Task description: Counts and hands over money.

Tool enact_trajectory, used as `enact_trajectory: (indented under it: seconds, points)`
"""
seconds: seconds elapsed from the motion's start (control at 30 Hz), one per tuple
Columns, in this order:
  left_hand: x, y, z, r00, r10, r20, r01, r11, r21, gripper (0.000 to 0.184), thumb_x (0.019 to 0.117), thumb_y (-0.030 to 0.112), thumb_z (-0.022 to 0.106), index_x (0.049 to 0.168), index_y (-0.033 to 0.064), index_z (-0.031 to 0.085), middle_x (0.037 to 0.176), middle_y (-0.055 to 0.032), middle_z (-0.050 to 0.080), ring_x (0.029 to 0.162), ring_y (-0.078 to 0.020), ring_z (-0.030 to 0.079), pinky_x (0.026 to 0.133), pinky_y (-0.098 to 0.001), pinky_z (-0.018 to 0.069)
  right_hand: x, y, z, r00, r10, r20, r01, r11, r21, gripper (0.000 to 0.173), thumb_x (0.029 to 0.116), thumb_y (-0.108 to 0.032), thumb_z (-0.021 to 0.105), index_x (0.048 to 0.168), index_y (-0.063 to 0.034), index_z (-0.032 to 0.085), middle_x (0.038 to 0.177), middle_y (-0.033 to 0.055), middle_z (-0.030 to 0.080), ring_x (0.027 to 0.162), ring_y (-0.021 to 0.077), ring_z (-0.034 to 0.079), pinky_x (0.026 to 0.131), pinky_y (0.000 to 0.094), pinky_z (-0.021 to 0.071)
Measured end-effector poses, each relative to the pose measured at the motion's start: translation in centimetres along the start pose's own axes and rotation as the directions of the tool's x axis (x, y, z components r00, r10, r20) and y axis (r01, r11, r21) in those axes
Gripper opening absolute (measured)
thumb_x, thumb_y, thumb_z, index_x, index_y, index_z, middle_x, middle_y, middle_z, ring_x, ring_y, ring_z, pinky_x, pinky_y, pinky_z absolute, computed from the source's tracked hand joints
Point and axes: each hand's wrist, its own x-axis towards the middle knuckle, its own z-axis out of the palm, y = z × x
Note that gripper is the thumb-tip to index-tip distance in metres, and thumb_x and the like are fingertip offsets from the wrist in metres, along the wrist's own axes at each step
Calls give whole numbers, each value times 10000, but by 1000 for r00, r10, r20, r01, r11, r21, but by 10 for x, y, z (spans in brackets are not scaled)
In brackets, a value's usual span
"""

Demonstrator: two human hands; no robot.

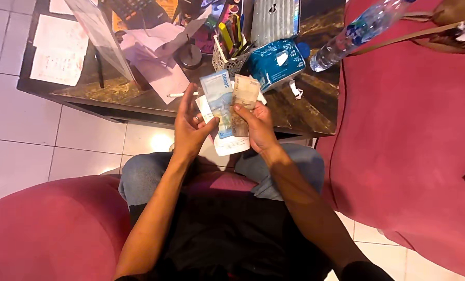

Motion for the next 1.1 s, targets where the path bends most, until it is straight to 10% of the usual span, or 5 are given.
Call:
enact_trajectory:
  seconds: [0.2,0.33,1.1]
  points:
    - [0,1,-3,999,-13,30,11,997,76,1105,720,-77,866,1608,52,220,1556,-158,416,1093,-274,696,831,-400,661,1,4,-2,998,-11,-60,10,1000,-8,672,807,-78,860,1352,19,479,1160,147,693,1061,261,708,940,454,616]
    - [1,3,-8,999,-7,35,6,1000,15,919,853,-107,723,1604,32,213,1597,-134,371,1074,-242,692,830,-368,643,2,4,0,995,-39,-96,40,999,7,532,893,-102,787,1337,6,515,1160,131,699,1071,250,704,955,454,605]
    - [8,3,-23,975,183,-123,-174,981,84,989,787,-77,804,1589,-17,229,1585,-188,378,1259,-316,607,950,-437,618,1,2,-2,983,163,91,-182,944,274,444,1034,-259,611,1414,-105,441,1228,118,654,1120,256,670,968,486,577]
